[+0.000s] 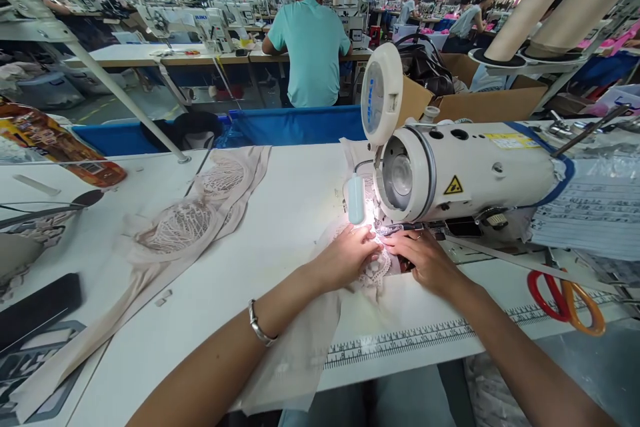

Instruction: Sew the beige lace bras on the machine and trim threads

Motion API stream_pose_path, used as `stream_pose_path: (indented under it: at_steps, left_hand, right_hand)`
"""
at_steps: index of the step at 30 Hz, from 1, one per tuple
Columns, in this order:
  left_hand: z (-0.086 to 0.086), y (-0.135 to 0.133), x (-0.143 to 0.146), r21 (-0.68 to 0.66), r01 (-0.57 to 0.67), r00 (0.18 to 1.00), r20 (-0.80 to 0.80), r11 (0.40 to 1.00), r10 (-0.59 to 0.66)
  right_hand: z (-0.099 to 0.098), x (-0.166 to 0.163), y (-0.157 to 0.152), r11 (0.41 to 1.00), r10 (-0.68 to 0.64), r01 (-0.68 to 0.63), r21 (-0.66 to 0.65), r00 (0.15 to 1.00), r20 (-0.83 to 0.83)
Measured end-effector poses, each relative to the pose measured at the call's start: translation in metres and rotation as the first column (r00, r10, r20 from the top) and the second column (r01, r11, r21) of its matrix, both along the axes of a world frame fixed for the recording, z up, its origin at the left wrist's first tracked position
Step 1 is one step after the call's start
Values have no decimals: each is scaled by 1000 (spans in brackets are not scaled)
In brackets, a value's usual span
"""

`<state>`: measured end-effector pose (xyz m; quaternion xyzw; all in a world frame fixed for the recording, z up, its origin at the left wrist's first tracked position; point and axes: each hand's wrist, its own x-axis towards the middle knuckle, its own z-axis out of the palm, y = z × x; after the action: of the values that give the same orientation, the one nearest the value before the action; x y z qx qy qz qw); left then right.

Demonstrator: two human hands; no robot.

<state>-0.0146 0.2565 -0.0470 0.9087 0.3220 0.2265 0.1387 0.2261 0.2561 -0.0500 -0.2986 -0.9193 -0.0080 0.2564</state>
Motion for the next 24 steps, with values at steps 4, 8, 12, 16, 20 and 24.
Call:
stream_pose_path:
  at_steps: [4, 8, 12, 16, 20, 24]
  left_hand:
    - [-3, 2, -1, 32, -58, 998, -28, 998, 59]
    - [-3, 3, -2, 203, 3, 989, -143, 979, 27]
    - [2, 3, -5, 253, 28, 977, -213, 967, 27]
    - [3, 3, -7, 267, 11, 987, -157, 964, 33]
    - [0, 3, -6, 288, -15, 984, -166, 958, 66]
    - [-2, 3, -6, 285, 53, 981, -193, 957, 3]
  right_hand:
    - [-1, -1, 1, 999, 16, -15, 50, 1000, -19]
    - [6, -2, -1, 997, 36, -35, 71, 999, -17]
    - [8, -3, 0, 994, 75, -70, 85, 996, -55]
    - [2, -2, 1, 997, 54, -51, 57, 997, -51]
    - [0, -2, 0, 1000, 5, -5, 7, 1000, -11]
    - [5, -3, -3, 999, 20, -20, 29, 1000, -17]
